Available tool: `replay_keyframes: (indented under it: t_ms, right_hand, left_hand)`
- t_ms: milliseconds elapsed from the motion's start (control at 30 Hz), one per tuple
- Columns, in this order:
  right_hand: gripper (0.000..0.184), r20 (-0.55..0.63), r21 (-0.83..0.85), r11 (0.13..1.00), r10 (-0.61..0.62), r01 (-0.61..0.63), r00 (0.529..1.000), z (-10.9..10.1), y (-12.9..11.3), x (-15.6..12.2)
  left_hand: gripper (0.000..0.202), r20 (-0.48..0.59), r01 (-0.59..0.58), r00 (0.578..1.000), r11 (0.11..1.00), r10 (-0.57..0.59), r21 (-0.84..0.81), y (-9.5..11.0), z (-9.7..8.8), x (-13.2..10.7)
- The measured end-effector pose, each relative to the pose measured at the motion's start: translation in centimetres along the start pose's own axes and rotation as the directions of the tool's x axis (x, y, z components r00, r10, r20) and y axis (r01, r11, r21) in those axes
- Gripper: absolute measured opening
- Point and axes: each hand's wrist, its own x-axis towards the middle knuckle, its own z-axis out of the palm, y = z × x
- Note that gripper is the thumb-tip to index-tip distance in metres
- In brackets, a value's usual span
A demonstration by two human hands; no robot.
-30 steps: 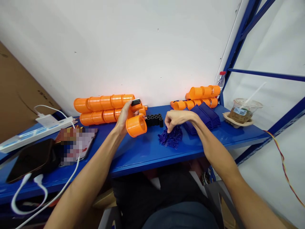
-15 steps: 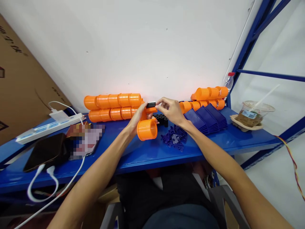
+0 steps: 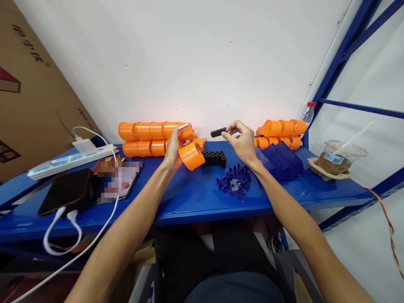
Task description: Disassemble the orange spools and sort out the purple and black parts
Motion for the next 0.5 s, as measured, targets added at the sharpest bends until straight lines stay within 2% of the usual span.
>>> replay_keyframes:
  t_ms: [100, 200, 267, 367, 500]
  right_hand:
    - [0.009, 0.166, -0.064, 0.997, -0.021, 0.032, 0.986, -0.5, 0.8, 0.1]
    - [0.003, 0.351, -0.185, 0.976, -0.045, 0.116, 0.935, 0.2, 1.8, -0.1]
    - [0.006, 0.43, -0.267, 0.945, -0.058, 0.189, 0.901, 0.9, 2.2, -0.3]
    - [0.011, 0.5, -0.333, 0.902, -0.077, 0.274, 0.862, 1.6, 2.6, -0.6]
    - [0.013, 0.509, -0.377, 0.877, -0.073, 0.298, 0.858, 1.9, 3.1, -0.7]
  left_hand:
    - [0.043, -0.064, -0.156, 0.986, 0.987, 0.152, -0.046, 1.5, -0.6, 0.2]
    - [0.043, -0.082, -0.173, 0.982, 0.984, 0.169, -0.05, 1.9, -0.7, 0.3]
    - [0.045, -0.082, -0.162, 0.984, 0.986, 0.158, -0.049, 1.8, -0.7, 0.5]
    - [0.046, -0.082, -0.142, 0.987, 0.989, 0.138, -0.039, 1.7, -0.9, 0.7]
    - [0.046, -0.084, -0.139, 0.987, 0.99, 0.136, -0.031, 1.8, -1.2, 0.8]
